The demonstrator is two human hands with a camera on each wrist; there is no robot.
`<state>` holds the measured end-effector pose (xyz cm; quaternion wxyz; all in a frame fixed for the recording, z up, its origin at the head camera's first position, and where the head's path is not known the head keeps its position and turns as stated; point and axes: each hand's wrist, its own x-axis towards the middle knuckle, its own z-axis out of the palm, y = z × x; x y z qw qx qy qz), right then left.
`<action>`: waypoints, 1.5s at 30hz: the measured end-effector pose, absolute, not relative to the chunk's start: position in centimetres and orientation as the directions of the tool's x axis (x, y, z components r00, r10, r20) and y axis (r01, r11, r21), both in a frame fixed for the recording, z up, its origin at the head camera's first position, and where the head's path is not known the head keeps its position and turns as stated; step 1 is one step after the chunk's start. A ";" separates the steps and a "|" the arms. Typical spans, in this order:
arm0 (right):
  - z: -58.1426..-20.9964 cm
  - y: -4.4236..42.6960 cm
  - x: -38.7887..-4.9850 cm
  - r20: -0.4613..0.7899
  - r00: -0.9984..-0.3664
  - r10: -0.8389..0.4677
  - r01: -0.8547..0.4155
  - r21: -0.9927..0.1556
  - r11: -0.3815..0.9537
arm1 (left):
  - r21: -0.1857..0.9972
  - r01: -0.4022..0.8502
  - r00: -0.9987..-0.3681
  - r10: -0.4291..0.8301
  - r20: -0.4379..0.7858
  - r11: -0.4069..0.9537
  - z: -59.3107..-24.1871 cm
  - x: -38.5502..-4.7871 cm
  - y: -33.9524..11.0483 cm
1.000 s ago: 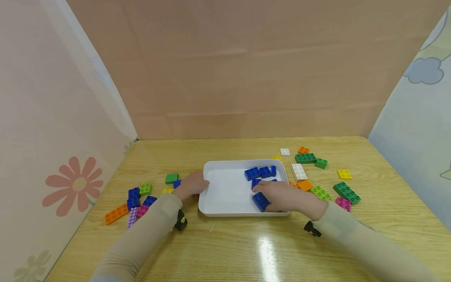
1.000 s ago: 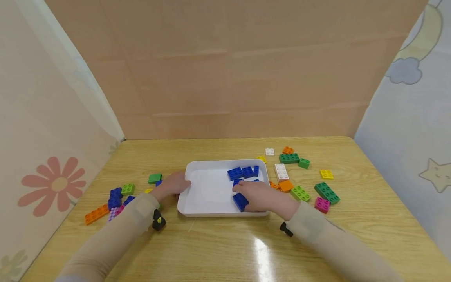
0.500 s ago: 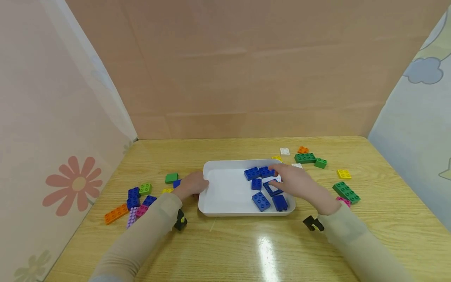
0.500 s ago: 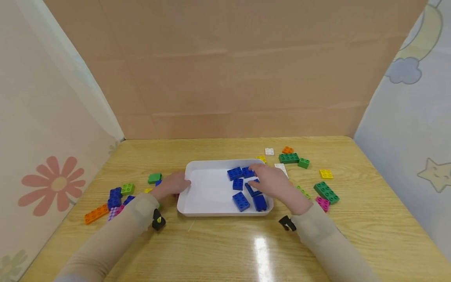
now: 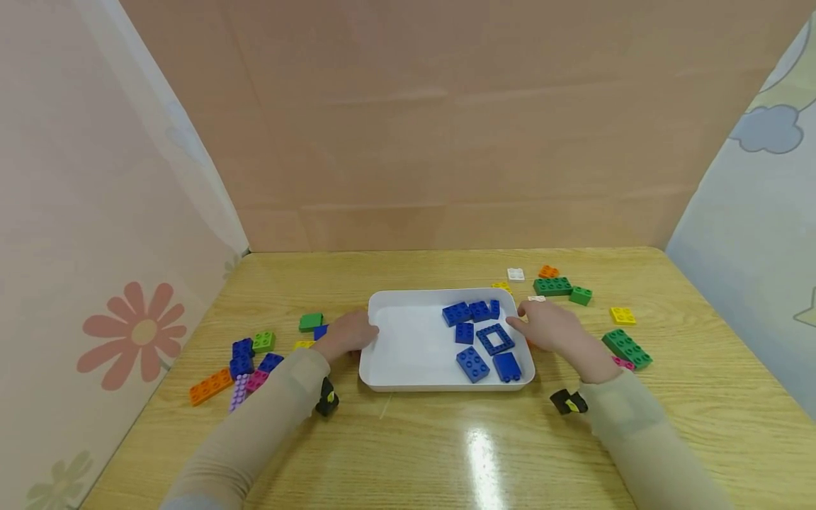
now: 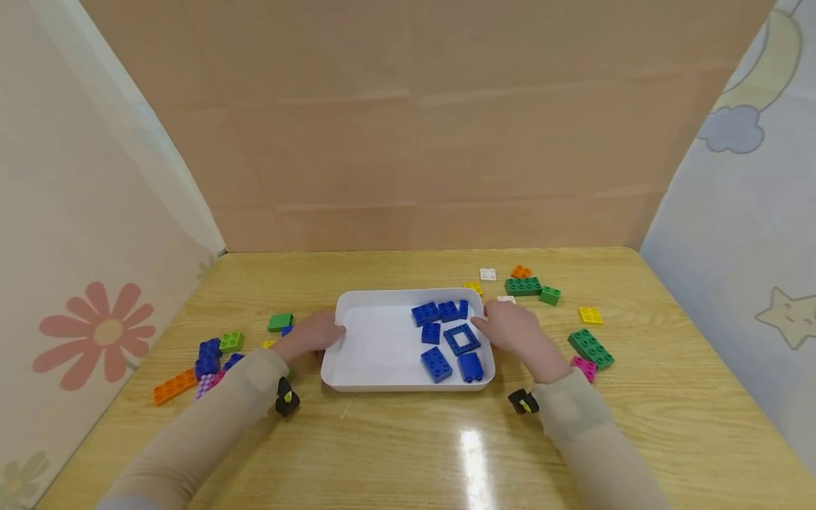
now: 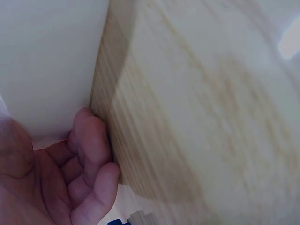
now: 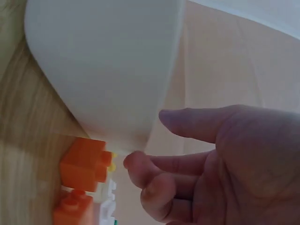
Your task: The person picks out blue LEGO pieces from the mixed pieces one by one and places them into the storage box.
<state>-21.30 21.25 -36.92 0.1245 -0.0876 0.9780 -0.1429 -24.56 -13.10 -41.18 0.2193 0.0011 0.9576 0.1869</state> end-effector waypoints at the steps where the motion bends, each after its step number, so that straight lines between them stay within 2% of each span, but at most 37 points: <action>1: -37.1 21.3 -21.3 -0.226 -0.952 -0.207 -0.133 -0.303 0.944 | 0.357 -0.083 -0.903 0.081 -0.421 0.930 -41.2 -24.6 -13.1; 7: -38.2 21.5 -21.7 -0.225 -0.947 -0.229 -0.148 -0.328 0.933 | 0.351 -0.066 -0.906 0.091 -0.413 0.934 -41.0 -24.5 -13.1; 12: -38.7 21.5 -21.9 -0.221 -0.944 -0.245 -0.143 -0.394 0.908 | 0.363 -0.034 -0.909 0.122 -0.398 0.931 -41.1 -24.4 -13.1; 20: -39.4 21.6 -22.1 -0.223 -0.946 -0.235 -0.109 -0.462 0.880 | 0.335 -0.070 -0.908 0.079 -0.411 0.940 -41.3 -24.8 -13.0; 33: -40.1 21.3 -21.8 -0.203 -0.945 -0.256 -0.153 -0.417 0.896 | 0.378 -0.081 -0.915 0.082 -0.395 0.922 -41.8 -24.8 -13.2; 38: -40.0 21.5 -21.7 -0.208 -0.946 -0.249 -0.145 -0.417 0.897 | 0.449 -0.062 -0.919 0.125 -0.373 0.891 -41.5 -24.6 -13.4; 45: -40.1 21.3 -21.8 -0.229 -0.939 -0.257 -0.139 -0.432 0.891 | 0.616 -0.078 -0.926 0.171 -0.335 0.784 -40.3 -23.5 -15.5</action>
